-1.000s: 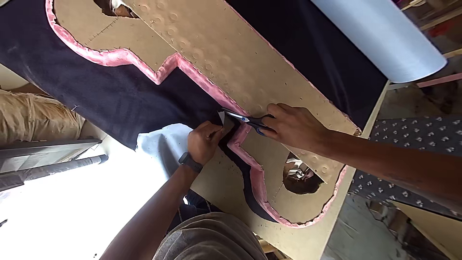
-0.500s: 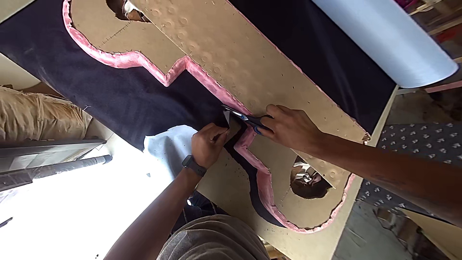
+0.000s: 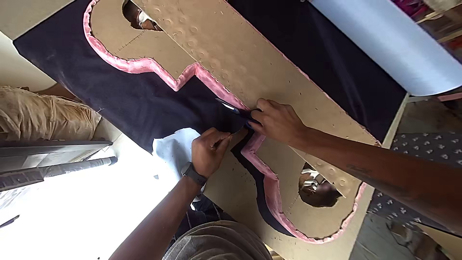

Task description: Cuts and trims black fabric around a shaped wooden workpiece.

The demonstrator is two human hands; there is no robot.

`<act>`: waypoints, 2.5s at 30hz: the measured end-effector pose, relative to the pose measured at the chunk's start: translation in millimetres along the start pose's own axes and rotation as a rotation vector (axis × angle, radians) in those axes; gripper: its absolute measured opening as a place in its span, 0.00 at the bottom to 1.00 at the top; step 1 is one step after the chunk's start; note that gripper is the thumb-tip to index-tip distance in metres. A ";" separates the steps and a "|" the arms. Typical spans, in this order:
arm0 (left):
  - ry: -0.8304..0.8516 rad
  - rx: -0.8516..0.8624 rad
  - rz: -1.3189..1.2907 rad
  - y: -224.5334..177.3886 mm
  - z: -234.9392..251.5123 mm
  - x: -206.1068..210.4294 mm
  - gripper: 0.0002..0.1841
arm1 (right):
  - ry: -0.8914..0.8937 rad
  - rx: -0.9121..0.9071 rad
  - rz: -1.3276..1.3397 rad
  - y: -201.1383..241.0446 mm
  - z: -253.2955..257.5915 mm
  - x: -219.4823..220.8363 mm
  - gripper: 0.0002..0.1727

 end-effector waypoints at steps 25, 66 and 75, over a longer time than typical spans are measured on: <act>-0.039 -0.023 -0.034 -22.6 -12.9 -40.4 0.05 | -0.062 -0.001 0.014 17.3 102.3 -1.9 0.20; 0.562 -0.857 -0.766 246.0 -15.8 -282.2 0.09 | -1.310 1.032 2.116 559.3 225.8 137.4 0.17; 1.020 -0.830 -0.985 231.1 -25.1 -261.7 0.31 | -1.384 1.072 2.016 577.7 228.2 135.5 0.15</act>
Point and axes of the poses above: each hand's wrist, its own z-axis towards the middle knuckle, its own x-axis out of the palm, y = z × x, the point moved 3 cm from there along z, towards the middle knuckle, and after that the axes turned 11 degrees about z, right-handed, at the moved point
